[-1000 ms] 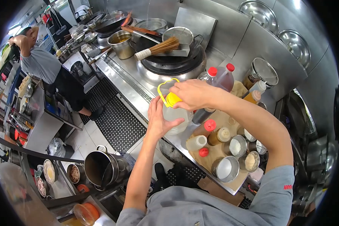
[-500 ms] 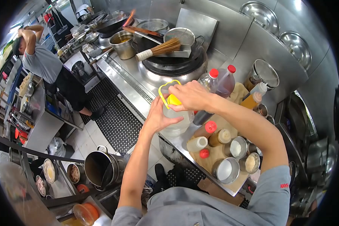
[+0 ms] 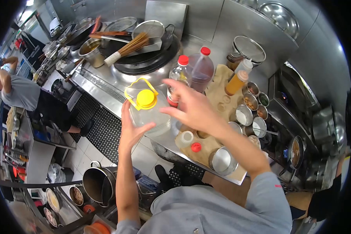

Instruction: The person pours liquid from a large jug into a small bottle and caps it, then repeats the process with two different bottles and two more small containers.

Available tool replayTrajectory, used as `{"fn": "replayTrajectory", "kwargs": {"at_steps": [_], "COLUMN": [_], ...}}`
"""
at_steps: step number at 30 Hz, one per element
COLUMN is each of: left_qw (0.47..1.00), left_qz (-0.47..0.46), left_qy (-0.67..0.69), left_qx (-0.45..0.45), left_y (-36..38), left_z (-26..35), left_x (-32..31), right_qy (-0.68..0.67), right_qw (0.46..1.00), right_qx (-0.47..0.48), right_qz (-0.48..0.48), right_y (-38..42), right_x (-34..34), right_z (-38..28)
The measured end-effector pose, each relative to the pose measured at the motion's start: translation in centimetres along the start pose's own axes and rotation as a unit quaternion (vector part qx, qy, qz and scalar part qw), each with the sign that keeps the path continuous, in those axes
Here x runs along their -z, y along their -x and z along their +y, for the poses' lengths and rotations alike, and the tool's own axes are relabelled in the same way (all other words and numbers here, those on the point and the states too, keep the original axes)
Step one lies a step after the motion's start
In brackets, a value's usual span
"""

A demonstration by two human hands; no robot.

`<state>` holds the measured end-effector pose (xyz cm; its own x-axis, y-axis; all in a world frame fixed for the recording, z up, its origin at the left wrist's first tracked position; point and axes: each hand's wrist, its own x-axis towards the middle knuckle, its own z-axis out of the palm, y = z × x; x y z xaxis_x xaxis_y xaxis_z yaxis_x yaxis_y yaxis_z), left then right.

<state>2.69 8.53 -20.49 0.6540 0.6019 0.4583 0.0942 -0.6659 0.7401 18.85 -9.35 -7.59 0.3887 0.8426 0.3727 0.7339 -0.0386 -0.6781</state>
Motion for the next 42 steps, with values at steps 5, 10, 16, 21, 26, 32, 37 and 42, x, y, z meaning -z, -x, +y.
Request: {"fn": "replayTrajectory", "kwargs": {"at_steps": [5,10,16,21,26,32,37,42], "left_qw": [0.97,0.965,0.97,0.969,0.967,0.97,0.964,0.957], "left_qz": [0.076,-0.059,-0.136,-0.15,-0.181,-0.187,-0.186,-0.206], "left_qy": [0.107,0.135,0.098,0.088,0.114,0.111,0.125,0.138], "left_qx": [0.207,0.215,0.174,0.174,0.141,0.105,0.142,0.15], "left_y": [10.5,13.8,12.0,12.2,11.9,11.3,10.9,10.7], "left_z": [0.2,1.2,3.1,2.8,2.3,1.7,1.8,2.2], "left_x": [-1.2,-7.1,-8.7,-8.8,-10.3,-12.9,-13.1,-12.4], "right_qy": [0.039,0.217,0.249,0.198,0.116,0.179,0.223,0.254], "right_qw": [0.972,0.931,0.904,0.917,0.978,0.945,0.911,0.896], "right_qx": [-0.232,-0.191,-0.17,-0.161,-0.056,0.041,0.043,0.05], "right_qz": [-0.019,-0.224,-0.302,-0.306,-0.165,-0.271,-0.344,-0.362], "right_y": [13.8,18.5,18.5,16.3,11.8,8.6,7.9,7.8], "right_x": [1.5,-6.7,-10.1,-4.6,1.7,-1.1,-2.1,-2.4], "right_z": [6.6,12.9,16.1,10.5,4.7,6.4,6.7,6.7]}}
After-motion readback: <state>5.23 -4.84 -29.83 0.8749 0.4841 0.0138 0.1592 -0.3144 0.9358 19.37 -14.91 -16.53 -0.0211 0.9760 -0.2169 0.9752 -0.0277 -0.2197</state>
